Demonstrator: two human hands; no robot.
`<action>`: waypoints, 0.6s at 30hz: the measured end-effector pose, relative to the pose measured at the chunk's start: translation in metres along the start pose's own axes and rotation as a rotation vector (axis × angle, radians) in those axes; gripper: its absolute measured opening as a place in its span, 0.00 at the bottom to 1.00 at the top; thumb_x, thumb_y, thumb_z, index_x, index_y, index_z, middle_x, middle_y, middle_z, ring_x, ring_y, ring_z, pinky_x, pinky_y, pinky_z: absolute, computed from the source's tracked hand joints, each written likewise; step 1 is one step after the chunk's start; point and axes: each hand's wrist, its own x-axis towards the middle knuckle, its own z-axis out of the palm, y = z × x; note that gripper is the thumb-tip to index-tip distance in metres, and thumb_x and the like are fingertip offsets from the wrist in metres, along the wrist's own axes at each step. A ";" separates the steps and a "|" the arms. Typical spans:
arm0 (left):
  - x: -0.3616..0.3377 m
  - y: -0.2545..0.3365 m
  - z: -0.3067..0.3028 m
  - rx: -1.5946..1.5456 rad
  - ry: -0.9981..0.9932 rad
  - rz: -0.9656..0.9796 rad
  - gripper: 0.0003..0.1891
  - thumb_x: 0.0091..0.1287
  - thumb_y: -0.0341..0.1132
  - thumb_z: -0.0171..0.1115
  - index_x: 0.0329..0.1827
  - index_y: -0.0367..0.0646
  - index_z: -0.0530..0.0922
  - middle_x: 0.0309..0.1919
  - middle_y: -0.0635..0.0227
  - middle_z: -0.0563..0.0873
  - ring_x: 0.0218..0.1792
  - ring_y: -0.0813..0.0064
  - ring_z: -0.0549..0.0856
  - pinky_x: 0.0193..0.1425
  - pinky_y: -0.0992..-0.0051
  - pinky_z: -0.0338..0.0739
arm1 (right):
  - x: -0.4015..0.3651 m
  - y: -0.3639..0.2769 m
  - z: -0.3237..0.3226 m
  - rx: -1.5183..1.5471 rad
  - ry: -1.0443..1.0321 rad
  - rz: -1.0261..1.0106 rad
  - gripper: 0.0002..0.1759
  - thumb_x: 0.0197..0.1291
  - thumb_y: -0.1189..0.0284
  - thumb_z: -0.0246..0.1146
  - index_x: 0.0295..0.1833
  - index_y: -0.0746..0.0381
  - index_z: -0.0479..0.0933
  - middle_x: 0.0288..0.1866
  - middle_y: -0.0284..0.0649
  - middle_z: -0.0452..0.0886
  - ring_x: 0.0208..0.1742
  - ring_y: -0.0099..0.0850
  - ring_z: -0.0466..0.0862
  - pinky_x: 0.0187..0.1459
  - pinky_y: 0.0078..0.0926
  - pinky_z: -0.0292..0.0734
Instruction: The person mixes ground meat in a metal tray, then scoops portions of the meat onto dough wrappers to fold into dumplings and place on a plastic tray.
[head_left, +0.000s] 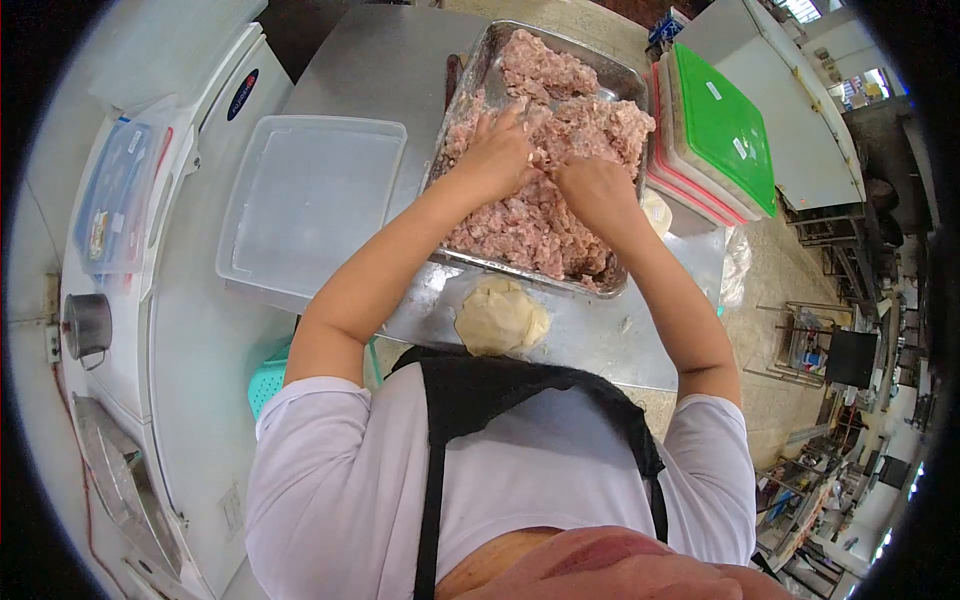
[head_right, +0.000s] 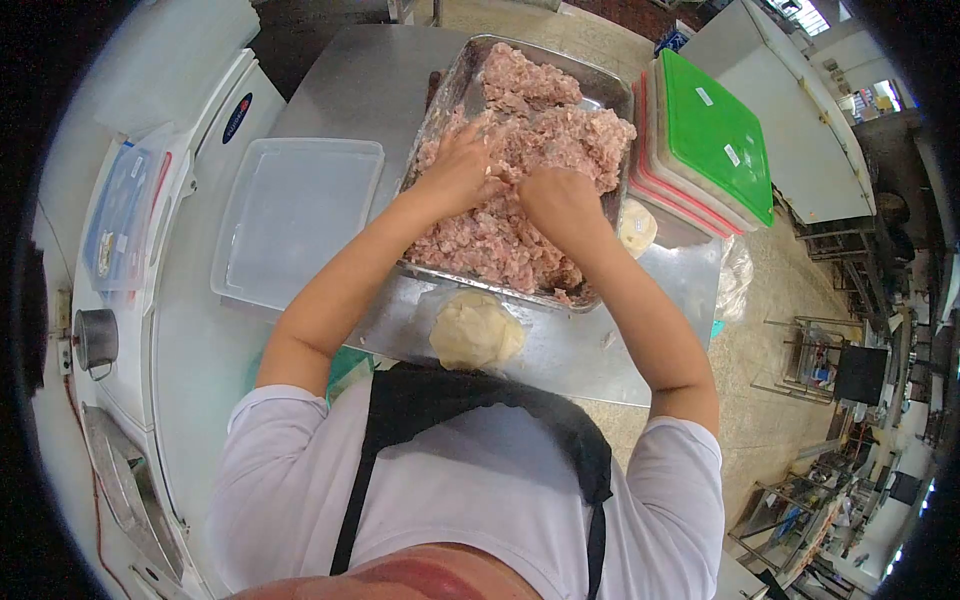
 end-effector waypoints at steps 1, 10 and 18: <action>-0.001 -0.001 0.003 0.002 0.001 -0.001 0.13 0.58 0.40 0.67 0.46 0.50 0.86 0.74 0.64 0.62 0.72 0.48 0.57 0.73 0.47 0.52 | -0.009 0.005 -0.001 0.021 0.017 0.014 0.07 0.56 0.73 0.57 0.31 0.61 0.80 0.31 0.42 0.82 0.35 0.40 0.86 0.32 0.38 0.80; -0.028 -0.006 -0.007 0.010 0.075 0.065 0.16 0.62 0.43 0.65 0.45 0.39 0.84 0.73 0.58 0.63 0.75 0.52 0.55 0.73 0.50 0.54 | -0.048 0.058 -0.040 0.104 -0.114 0.061 0.09 0.62 0.70 0.55 0.34 0.62 0.78 0.33 0.45 0.82 0.36 0.42 0.85 0.35 0.40 0.80; -0.070 -0.021 0.007 -0.195 0.397 -0.118 0.12 0.66 0.34 0.58 0.51 0.49 0.82 0.68 0.57 0.70 0.67 0.51 0.68 0.71 0.57 0.60 | 0.032 0.106 -0.018 -0.138 0.123 0.165 0.08 0.56 0.75 0.55 0.30 0.64 0.79 0.30 0.48 0.83 0.32 0.45 0.86 0.32 0.41 0.81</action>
